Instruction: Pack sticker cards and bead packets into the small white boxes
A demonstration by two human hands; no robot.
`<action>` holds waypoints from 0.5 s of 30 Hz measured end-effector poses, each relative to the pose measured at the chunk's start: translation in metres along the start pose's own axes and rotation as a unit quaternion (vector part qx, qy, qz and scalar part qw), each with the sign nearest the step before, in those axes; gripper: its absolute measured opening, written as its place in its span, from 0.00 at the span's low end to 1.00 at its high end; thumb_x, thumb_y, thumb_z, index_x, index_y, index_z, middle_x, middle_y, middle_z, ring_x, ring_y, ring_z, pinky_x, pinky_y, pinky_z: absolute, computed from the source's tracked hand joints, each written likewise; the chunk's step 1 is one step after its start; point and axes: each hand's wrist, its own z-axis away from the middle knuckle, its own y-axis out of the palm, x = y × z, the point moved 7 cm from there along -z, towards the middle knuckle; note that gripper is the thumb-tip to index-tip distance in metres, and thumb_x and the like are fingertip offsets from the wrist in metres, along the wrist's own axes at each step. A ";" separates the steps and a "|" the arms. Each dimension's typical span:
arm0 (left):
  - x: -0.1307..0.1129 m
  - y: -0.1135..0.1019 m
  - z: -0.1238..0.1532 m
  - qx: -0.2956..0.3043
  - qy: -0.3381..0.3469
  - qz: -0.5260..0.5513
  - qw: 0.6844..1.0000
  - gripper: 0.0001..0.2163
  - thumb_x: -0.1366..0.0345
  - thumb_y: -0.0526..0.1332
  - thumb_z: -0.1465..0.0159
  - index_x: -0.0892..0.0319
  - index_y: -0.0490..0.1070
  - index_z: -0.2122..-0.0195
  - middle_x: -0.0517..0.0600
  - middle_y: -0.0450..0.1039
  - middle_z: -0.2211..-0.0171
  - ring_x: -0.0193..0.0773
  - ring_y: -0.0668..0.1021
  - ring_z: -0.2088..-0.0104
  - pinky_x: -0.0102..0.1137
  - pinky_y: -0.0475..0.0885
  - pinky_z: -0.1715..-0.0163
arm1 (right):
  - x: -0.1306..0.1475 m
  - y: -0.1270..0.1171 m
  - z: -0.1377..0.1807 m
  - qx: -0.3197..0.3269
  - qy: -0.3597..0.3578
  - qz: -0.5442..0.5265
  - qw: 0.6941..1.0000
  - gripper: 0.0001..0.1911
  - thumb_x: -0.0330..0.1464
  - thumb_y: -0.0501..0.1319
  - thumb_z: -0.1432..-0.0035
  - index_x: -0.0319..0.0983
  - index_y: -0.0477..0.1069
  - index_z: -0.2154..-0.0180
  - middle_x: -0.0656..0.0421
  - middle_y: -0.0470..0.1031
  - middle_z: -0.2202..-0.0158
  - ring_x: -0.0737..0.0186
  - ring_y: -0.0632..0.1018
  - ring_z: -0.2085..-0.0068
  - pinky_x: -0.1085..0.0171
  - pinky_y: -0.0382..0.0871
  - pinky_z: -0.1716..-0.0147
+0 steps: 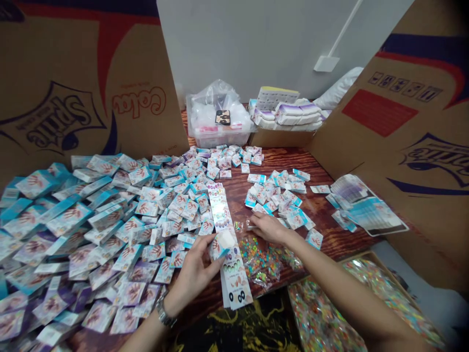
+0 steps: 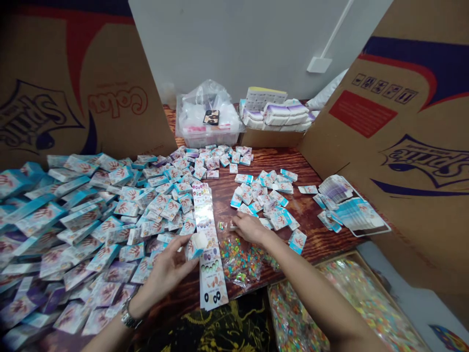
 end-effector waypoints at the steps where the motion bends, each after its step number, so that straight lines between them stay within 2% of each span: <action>1: -0.001 -0.002 0.000 -0.006 0.013 -0.029 0.999 0.20 0.63 0.62 0.42 0.53 0.65 0.48 0.54 0.67 0.52 0.43 0.74 0.56 0.38 0.72 0.57 | 0.003 -0.008 0.004 -0.008 0.003 -0.001 1.000 0.05 0.30 0.58 0.42 0.38 0.70 0.62 0.52 0.74 0.63 0.56 0.75 0.61 0.62 0.66 0.63; 3: -0.003 -0.004 -0.001 -0.009 0.039 -0.078 0.996 0.20 0.64 0.61 0.41 0.53 0.64 0.47 0.53 0.67 0.52 0.43 0.73 0.56 0.38 0.72 0.58 | 0.015 -0.029 0.014 -0.043 0.007 -0.021 0.999 0.08 0.32 0.55 0.38 0.39 0.68 0.57 0.53 0.74 0.62 0.56 0.75 0.59 0.62 0.66 0.61; 5: -0.007 -0.004 -0.002 -0.010 0.062 -0.120 0.991 0.20 0.66 0.59 0.41 0.53 0.63 0.46 0.53 0.67 0.52 0.44 0.72 0.55 0.39 0.70 0.56 | 0.034 -0.055 0.023 -0.108 -0.008 -0.076 0.991 0.11 0.34 0.54 0.37 0.41 0.65 0.53 0.54 0.74 0.57 0.58 0.74 0.57 0.62 0.66 0.59; 8: -0.013 -0.001 -0.003 -0.003 0.085 -0.155 0.984 0.21 0.69 0.58 0.40 0.55 0.61 0.45 0.54 0.66 0.52 0.44 0.70 0.52 0.41 0.68 0.53 | 0.070 -0.078 0.034 -0.170 -0.077 -0.117 0.975 0.08 0.36 0.55 0.37 0.42 0.68 0.57 0.58 0.74 0.62 0.61 0.74 0.60 0.63 0.66 0.61; 11: -0.021 0.002 -0.001 0.007 0.108 -0.163 0.981 0.22 0.71 0.56 0.40 0.56 0.59 0.44 0.55 0.64 0.52 0.44 0.69 0.52 0.41 0.67 0.52 | 0.099 -0.076 0.036 -0.176 -0.139 -0.030 0.974 0.08 0.34 0.53 0.36 0.40 0.70 0.61 0.56 0.73 0.65 0.59 0.72 0.62 0.63 0.65 0.65; 15: -0.027 0.000 0.003 0.001 0.126 -0.200 0.972 0.23 0.74 0.55 0.41 0.57 0.57 0.43 0.55 0.63 0.52 0.45 0.67 0.51 0.42 0.66 0.50 | 0.119 -0.061 0.038 -0.172 -0.198 0.126 0.957 0.12 0.26 0.50 0.36 0.41 0.71 0.63 0.56 0.72 0.68 0.59 0.71 0.65 0.62 0.61 0.68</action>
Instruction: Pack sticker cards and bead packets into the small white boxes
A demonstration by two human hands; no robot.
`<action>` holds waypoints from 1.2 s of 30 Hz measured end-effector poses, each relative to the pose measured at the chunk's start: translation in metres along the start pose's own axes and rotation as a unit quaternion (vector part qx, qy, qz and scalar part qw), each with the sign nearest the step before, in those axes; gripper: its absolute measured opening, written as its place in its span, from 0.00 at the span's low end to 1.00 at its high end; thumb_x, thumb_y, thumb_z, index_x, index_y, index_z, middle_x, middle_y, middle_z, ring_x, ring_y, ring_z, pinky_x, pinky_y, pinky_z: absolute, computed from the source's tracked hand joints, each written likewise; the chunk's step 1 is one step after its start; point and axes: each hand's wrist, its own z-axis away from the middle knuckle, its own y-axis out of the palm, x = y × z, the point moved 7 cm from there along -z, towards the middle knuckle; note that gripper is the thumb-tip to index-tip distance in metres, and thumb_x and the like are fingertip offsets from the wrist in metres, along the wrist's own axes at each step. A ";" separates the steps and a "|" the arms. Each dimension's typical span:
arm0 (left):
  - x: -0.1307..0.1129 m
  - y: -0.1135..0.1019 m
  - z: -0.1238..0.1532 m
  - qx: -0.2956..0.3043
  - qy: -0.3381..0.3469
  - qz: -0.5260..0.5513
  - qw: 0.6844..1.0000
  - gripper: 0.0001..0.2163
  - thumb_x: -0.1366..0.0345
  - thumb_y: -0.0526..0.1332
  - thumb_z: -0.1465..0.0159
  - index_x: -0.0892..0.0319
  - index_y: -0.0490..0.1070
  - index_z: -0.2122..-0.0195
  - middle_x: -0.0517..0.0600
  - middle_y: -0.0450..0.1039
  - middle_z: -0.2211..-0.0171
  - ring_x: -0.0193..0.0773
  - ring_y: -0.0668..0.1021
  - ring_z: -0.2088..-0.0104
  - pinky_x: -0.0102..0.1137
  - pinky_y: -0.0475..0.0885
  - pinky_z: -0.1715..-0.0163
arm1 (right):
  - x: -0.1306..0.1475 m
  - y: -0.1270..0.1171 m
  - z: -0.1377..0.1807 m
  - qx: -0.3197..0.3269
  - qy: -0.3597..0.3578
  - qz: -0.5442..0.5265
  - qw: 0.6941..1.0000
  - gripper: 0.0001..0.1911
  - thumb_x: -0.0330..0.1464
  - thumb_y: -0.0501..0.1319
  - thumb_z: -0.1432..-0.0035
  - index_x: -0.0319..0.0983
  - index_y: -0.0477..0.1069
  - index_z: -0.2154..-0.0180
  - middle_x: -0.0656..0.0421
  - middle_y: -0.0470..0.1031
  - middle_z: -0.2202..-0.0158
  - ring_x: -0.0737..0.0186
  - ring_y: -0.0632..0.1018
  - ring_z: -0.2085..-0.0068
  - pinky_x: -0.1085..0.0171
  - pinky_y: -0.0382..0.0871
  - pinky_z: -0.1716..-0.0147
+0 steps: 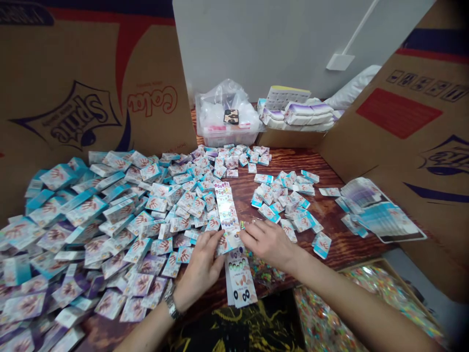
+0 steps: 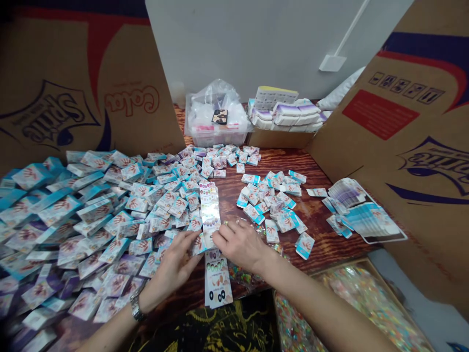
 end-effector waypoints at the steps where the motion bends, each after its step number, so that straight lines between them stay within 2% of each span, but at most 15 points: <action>1: -0.001 -0.001 0.001 -0.002 0.004 -0.013 1.000 0.24 0.74 0.55 0.41 0.57 0.57 0.43 0.55 0.63 0.52 0.45 0.67 0.51 0.43 0.65 0.50 | 0.005 0.001 0.000 0.002 -0.027 0.028 0.999 0.12 0.25 0.50 0.37 0.41 0.70 0.64 0.56 0.73 0.68 0.60 0.71 0.66 0.62 0.61 0.68; 3: -0.004 -0.004 0.003 -0.004 0.011 -0.036 0.999 0.24 0.75 0.55 0.41 0.57 0.57 0.43 0.56 0.63 0.52 0.45 0.67 0.51 0.43 0.66 0.50 | 0.015 -0.001 0.001 -0.005 -0.086 0.085 0.993 0.12 0.25 0.50 0.37 0.41 0.70 0.65 0.57 0.73 0.68 0.61 0.70 0.67 0.62 0.59 0.69; 6: -0.009 -0.006 0.004 0.001 0.020 -0.056 0.998 0.24 0.75 0.54 0.41 0.58 0.57 0.43 0.56 0.63 0.53 0.45 0.67 0.52 0.42 0.67 0.52 | 0.026 -0.006 0.003 -0.048 -0.159 0.148 0.975 0.10 0.26 0.51 0.37 0.39 0.69 0.67 0.57 0.74 0.66 0.63 0.69 0.69 0.62 0.58 0.71; 9: -0.016 -0.005 0.004 0.018 0.028 -0.061 0.998 0.23 0.74 0.55 0.40 0.61 0.57 0.43 0.56 0.63 0.53 0.44 0.67 0.53 0.42 0.67 0.52 | 0.031 -0.007 0.007 -0.089 -0.202 0.150 0.964 0.07 0.27 0.54 0.38 0.39 0.69 0.67 0.57 0.74 0.65 0.64 0.70 0.69 0.62 0.59 0.71; 12: -0.019 -0.003 0.003 0.027 0.034 -0.058 0.997 0.23 0.74 0.55 0.41 0.63 0.57 0.43 0.57 0.62 0.53 0.44 0.66 0.52 0.41 0.67 0.51 | 0.030 -0.004 0.008 -0.088 -0.216 0.112 0.966 0.07 0.26 0.54 0.39 0.39 0.70 0.66 0.57 0.74 0.65 0.64 0.71 0.69 0.63 0.63 0.70; 14: -0.019 -0.003 0.002 0.022 0.033 -0.060 0.997 0.23 0.75 0.55 0.41 0.62 0.57 0.43 0.57 0.63 0.53 0.44 0.67 0.52 0.41 0.67 0.51 | 0.025 -0.005 0.006 -0.076 -0.175 0.046 0.981 0.09 0.24 0.52 0.39 0.38 0.70 0.63 0.56 0.74 0.65 0.62 0.72 0.67 0.62 0.66 0.67; 17: -0.019 -0.005 0.001 -0.007 0.038 -0.076 0.996 0.24 0.76 0.55 0.41 0.61 0.57 0.43 0.57 0.62 0.53 0.45 0.67 0.53 0.42 0.68 0.52 | 0.013 -0.008 0.002 -0.062 -0.061 -0.127 0.988 0.11 0.24 0.52 0.39 0.38 0.68 0.56 0.54 0.74 0.60 0.60 0.73 0.59 0.62 0.69 0.60; 20: -0.022 -0.005 0.001 -0.031 0.051 -0.094 0.994 0.24 0.76 0.54 0.41 0.61 0.55 0.42 0.57 0.61 0.53 0.45 0.66 0.52 0.42 0.67 0.52 | 0.006 -0.007 0.002 -0.079 0.055 -0.274 0.957 0.10 0.26 0.53 0.39 0.39 0.66 0.56 0.56 0.73 0.60 0.62 0.74 0.58 0.63 0.69 0.59; 23: -0.026 -0.004 0.002 -0.044 0.061 -0.100 0.992 0.25 0.76 0.54 0.41 0.61 0.54 0.42 0.58 0.61 0.52 0.45 0.66 0.51 0.42 0.67 0.51 | -0.002 0.002 0.006 -0.118 0.166 -0.334 0.920 0.07 0.26 0.54 0.39 0.40 0.66 0.59 0.57 0.71 0.62 0.63 0.74 0.61 0.64 0.69 0.62; 25: -0.027 -0.004 0.002 -0.050 0.068 -0.100 0.991 0.24 0.76 0.53 0.40 0.61 0.54 0.41 0.58 0.61 0.52 0.45 0.66 0.51 0.41 0.66 0.50 | -0.005 0.010 0.010 -0.128 0.213 -0.362 0.898 0.06 0.28 0.56 0.40 0.40 0.65 0.60 0.58 0.71 0.63 0.63 0.74 0.63 0.65 0.69 0.64; 28: -0.025 -0.003 0.002 -0.052 0.071 -0.095 0.992 0.24 0.75 0.53 0.39 0.60 0.53 0.41 0.58 0.61 0.51 0.44 0.66 0.50 0.41 0.66 0.49 | -0.006 0.018 0.013 -0.109 0.235 -0.387 0.885 0.05 0.29 0.56 0.40 0.41 0.65 0.60 0.60 0.72 0.66 0.63 0.74 0.65 0.64 0.68 0.64; 33: -0.022 -0.003 0.002 -0.049 0.073 -0.077 0.993 0.25 0.75 0.52 0.39 0.58 0.52 0.40 0.58 0.61 0.51 0.45 0.67 0.50 0.43 0.67 0.50 | -0.007 0.010 0.015 -0.101 0.226 -0.353 0.902 0.05 0.29 0.56 0.40 0.42 0.66 0.61 0.58 0.71 0.62 0.60 0.72 0.58 0.61 0.66 0.59; 36: -0.024 -0.002 0.003 -0.043 0.083 -0.083 0.992 0.25 0.75 0.52 0.38 0.58 0.50 0.39 0.58 0.61 0.52 0.45 0.67 0.51 0.43 0.68 0.51 | -0.010 0.009 0.015 -0.097 0.246 -0.352 0.898 0.05 0.30 0.57 0.41 0.42 0.67 0.61 0.58 0.71 0.62 0.59 0.71 0.57 0.60 0.65 0.58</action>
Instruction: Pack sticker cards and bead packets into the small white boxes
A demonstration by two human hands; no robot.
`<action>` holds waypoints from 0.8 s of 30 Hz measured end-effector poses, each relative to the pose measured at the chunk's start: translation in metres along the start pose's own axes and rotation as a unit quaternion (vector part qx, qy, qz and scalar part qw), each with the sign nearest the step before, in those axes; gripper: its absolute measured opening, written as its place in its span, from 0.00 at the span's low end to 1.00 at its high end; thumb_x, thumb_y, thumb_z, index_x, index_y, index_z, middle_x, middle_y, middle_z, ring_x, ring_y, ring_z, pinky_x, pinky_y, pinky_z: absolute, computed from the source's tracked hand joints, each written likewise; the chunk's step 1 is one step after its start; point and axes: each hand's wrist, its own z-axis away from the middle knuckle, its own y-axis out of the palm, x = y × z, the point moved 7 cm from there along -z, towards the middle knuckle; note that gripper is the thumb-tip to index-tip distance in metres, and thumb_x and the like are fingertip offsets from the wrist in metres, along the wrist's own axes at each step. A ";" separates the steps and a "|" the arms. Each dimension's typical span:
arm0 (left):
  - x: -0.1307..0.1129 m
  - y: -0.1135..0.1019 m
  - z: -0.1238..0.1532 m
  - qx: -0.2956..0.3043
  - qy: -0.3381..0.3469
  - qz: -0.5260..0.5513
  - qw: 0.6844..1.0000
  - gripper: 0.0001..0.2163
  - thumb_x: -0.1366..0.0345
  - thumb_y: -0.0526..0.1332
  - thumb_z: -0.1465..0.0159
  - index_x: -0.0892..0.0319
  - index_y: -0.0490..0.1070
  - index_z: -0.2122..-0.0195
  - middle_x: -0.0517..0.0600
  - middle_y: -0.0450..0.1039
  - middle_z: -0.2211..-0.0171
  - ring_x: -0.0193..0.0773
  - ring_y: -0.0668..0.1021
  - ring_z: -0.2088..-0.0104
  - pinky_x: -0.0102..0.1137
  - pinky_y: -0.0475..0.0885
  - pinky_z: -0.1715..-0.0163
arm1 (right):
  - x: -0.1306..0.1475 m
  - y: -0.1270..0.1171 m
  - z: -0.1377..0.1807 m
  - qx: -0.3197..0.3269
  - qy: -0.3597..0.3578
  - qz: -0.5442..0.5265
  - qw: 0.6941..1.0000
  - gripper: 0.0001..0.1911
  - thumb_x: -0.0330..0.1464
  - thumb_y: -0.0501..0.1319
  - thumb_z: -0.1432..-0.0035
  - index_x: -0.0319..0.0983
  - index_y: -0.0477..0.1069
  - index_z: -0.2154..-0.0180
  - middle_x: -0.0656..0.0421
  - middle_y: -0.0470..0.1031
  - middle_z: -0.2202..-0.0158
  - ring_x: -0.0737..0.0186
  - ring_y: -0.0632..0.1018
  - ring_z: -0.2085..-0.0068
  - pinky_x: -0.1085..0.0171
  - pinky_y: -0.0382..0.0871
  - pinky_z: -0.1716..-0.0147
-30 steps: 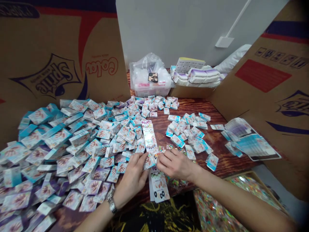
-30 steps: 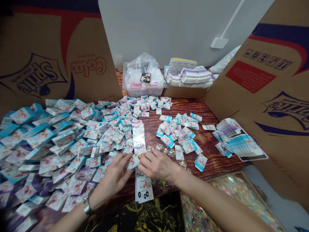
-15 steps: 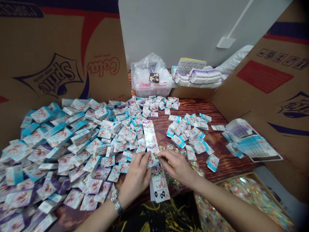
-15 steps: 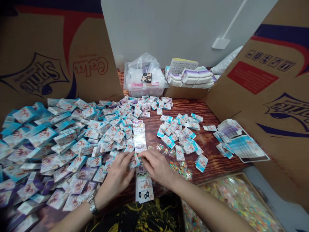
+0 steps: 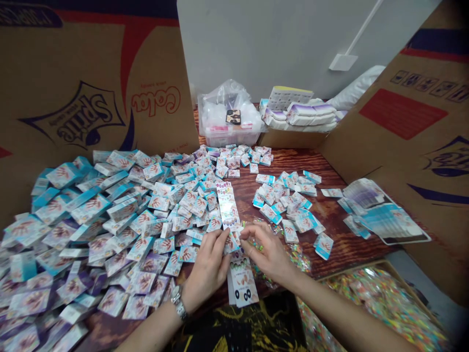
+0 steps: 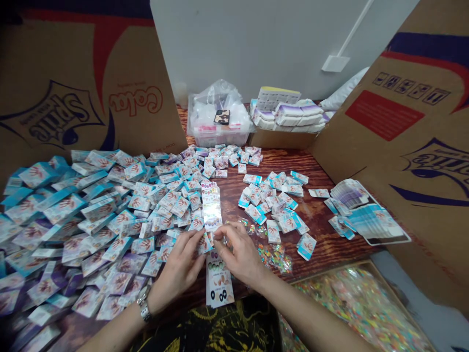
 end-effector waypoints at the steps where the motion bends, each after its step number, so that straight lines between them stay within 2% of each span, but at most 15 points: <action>1: -0.002 0.000 0.000 -0.004 0.009 -0.009 1.000 0.26 0.75 0.52 0.38 0.58 0.50 0.39 0.58 0.61 0.52 0.45 0.67 0.51 0.43 0.68 0.51 | -0.002 0.000 0.000 -0.003 0.012 -0.002 1.000 0.05 0.30 0.58 0.41 0.42 0.67 0.61 0.59 0.71 0.62 0.59 0.71 0.57 0.60 0.65 0.58; 6: -0.009 -0.002 -0.001 -0.047 0.056 -0.081 0.994 0.25 0.79 0.52 0.39 0.64 0.51 0.40 0.60 0.62 0.53 0.46 0.66 0.52 0.44 0.68 0.51 | -0.018 0.008 0.000 -0.006 0.087 -0.042 0.995 0.09 0.31 0.59 0.43 0.42 0.66 0.59 0.59 0.73 0.62 0.59 0.73 0.58 0.60 0.67 0.57; 9: -0.010 0.002 0.000 -0.048 0.066 -0.124 0.989 0.26 0.80 0.51 0.40 0.65 0.52 0.40 0.60 0.63 0.53 0.48 0.65 0.52 0.45 0.67 0.51 | -0.025 0.012 -0.001 0.009 0.119 -0.069 0.990 0.10 0.32 0.58 0.43 0.41 0.66 0.57 0.59 0.73 0.62 0.60 0.75 0.59 0.61 0.68 0.59; 12: -0.009 0.005 0.001 -0.040 0.065 -0.138 0.987 0.26 0.80 0.51 0.40 0.66 0.52 0.40 0.61 0.63 0.53 0.48 0.65 0.51 0.45 0.68 0.51 | -0.021 0.011 -0.004 0.026 0.099 -0.037 0.994 0.11 0.31 0.57 0.42 0.40 0.65 0.56 0.59 0.73 0.63 0.60 0.74 0.59 0.60 0.67 0.58; 18: -0.008 0.007 0.002 -0.022 0.048 -0.113 0.992 0.26 0.79 0.50 0.39 0.63 0.50 0.39 0.60 0.63 0.53 0.47 0.66 0.51 0.45 0.68 0.51 | 0.004 0.009 -0.006 0.042 -0.027 0.054 0.997 0.16 0.25 0.54 0.43 0.39 0.61 0.52 0.56 0.69 0.63 0.57 0.71 0.57 0.56 0.65 0.56; 20: -0.006 0.006 0.002 -0.024 0.039 -0.083 0.995 0.26 0.78 0.50 0.38 0.61 0.49 0.38 0.60 0.62 0.53 0.46 0.67 0.52 0.44 0.68 0.51 | 0.001 0.009 -0.007 0.047 -0.023 0.037 0.998 0.16 0.25 0.53 0.42 0.39 0.61 0.52 0.56 0.69 0.62 0.58 0.71 0.57 0.57 0.66 0.56; 24: 0.000 0.004 0.001 -0.020 0.021 -0.036 0.999 0.27 0.76 0.52 0.38 0.59 0.49 0.38 0.59 0.61 0.51 0.45 0.66 0.50 0.43 0.68 0.50 | -0.014 0.010 -0.009 0.064 0.029 -0.043 0.997 0.15 0.28 0.53 0.41 0.41 0.60 0.52 0.58 0.69 0.63 0.62 0.73 0.61 0.62 0.68 0.62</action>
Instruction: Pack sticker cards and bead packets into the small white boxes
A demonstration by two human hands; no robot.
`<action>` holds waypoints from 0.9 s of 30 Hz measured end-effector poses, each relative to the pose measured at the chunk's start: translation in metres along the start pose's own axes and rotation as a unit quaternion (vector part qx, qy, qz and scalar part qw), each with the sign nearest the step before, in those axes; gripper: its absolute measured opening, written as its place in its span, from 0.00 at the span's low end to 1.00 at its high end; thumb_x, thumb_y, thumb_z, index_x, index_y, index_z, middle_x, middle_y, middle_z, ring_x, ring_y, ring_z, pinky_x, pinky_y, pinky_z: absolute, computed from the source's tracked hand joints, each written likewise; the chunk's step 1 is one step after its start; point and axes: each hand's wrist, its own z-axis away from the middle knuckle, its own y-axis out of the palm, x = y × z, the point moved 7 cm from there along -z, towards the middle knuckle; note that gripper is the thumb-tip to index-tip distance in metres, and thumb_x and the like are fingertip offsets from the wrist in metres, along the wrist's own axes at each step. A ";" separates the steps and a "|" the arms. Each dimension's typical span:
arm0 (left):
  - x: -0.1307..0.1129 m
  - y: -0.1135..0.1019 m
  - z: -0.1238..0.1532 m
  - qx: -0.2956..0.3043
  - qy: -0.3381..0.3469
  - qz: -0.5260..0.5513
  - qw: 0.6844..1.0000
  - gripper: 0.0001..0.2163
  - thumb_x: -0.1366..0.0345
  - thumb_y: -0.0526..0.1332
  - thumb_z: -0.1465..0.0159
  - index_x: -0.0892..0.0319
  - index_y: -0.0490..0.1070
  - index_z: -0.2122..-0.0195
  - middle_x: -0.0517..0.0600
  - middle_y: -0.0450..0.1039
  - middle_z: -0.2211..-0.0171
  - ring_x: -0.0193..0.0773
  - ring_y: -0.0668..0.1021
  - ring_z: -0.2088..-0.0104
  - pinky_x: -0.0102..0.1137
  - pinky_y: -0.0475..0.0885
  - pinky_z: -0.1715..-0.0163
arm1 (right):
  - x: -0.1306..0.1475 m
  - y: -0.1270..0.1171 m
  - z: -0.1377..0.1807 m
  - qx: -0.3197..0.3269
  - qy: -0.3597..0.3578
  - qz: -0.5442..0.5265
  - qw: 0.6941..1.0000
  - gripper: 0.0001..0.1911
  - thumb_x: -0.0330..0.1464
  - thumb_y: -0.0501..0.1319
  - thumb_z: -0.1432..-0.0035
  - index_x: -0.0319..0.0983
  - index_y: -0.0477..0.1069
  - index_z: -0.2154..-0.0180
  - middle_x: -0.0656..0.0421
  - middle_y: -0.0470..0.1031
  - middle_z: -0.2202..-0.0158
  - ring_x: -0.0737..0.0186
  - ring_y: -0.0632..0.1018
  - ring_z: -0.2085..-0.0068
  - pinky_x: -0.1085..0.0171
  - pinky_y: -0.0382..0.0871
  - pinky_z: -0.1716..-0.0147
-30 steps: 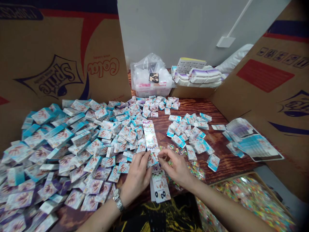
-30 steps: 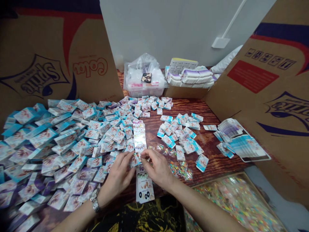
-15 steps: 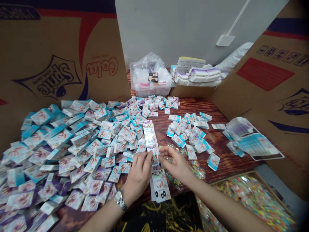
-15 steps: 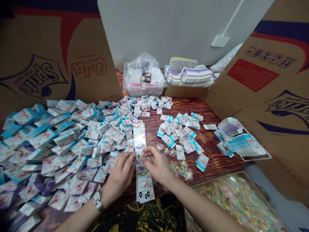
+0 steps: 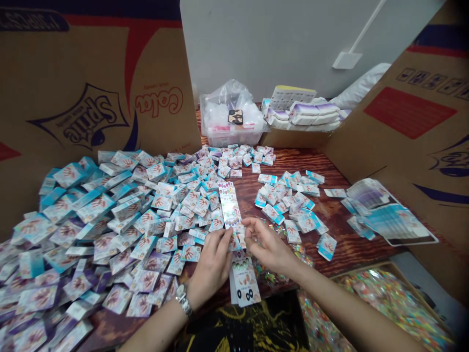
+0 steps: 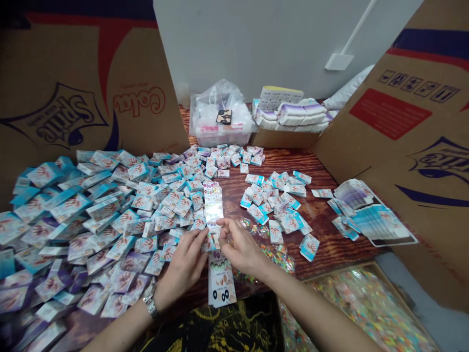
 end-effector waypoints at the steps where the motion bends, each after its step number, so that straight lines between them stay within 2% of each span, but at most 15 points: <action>1: 0.002 0.000 0.000 0.004 -0.005 0.010 1.000 0.27 0.76 0.52 0.38 0.59 0.48 0.38 0.59 0.61 0.51 0.45 0.66 0.49 0.42 0.68 0.50 | -0.003 0.000 -0.001 0.006 0.006 -0.019 1.000 0.15 0.27 0.53 0.41 0.41 0.60 0.51 0.59 0.69 0.64 0.63 0.73 0.63 0.63 0.68 0.63; 4: 0.003 0.001 -0.001 0.015 0.006 0.039 0.999 0.27 0.76 0.51 0.37 0.57 0.48 0.37 0.59 0.61 0.50 0.44 0.66 0.48 0.42 0.67 0.49 | -0.001 -0.001 -0.003 0.021 -0.011 -0.018 1.000 0.17 0.26 0.53 0.42 0.40 0.59 0.50 0.60 0.69 0.65 0.63 0.73 0.63 0.63 0.68 0.62; 9: -0.001 0.003 0.000 0.021 0.053 0.035 0.998 0.29 0.78 0.50 0.37 0.59 0.45 0.36 0.61 0.61 0.49 0.45 0.65 0.47 0.43 0.66 0.48 | 0.022 -0.002 -0.002 0.016 -0.104 0.094 0.990 0.15 0.25 0.57 0.44 0.40 0.62 0.54 0.57 0.70 0.65 0.56 0.70 0.57 0.57 0.65 0.58; 15: -0.001 0.009 0.001 0.039 0.059 0.030 0.997 0.30 0.79 0.49 0.38 0.57 0.42 0.35 0.60 0.60 0.50 0.46 0.65 0.49 0.44 0.67 0.51 | 0.023 -0.003 -0.001 -0.026 -0.062 0.111 0.992 0.08 0.25 0.56 0.43 0.40 0.64 0.60 0.56 0.69 0.63 0.57 0.70 0.59 0.58 0.66 0.59; 21: -0.001 0.008 -0.002 0.051 0.021 0.068 0.996 0.27 0.76 0.51 0.37 0.54 0.49 0.37 0.58 0.59 0.51 0.44 0.66 0.51 0.41 0.69 0.53 | 0.009 -0.009 -0.005 -0.019 -0.006 0.031 0.999 0.09 0.30 0.59 0.44 0.40 0.63 0.60 0.59 0.69 0.64 0.61 0.73 0.62 0.62 0.68 0.64; 24: 0.003 0.005 -0.005 0.041 -0.007 0.079 0.996 0.26 0.76 0.51 0.38 0.53 0.53 0.39 0.56 0.60 0.52 0.43 0.67 0.51 0.41 0.70 0.53 | 0.015 -0.013 0.002 -0.031 -0.057 0.042 0.997 0.05 0.30 0.56 0.40 0.41 0.65 0.60 0.57 0.69 0.62 0.60 0.72 0.59 0.60 0.69 0.60; 27: 0.007 0.002 -0.007 0.027 -0.032 0.090 0.995 0.24 0.75 0.53 0.38 0.53 0.57 0.41 0.55 0.62 0.53 0.42 0.68 0.51 0.40 0.70 0.53 | 0.025 -0.009 0.012 -0.037 -0.123 0.099 0.987 0.07 0.29 0.54 0.39 0.42 0.68 0.60 0.53 0.68 0.55 0.56 0.70 0.53 0.55 0.67 0.54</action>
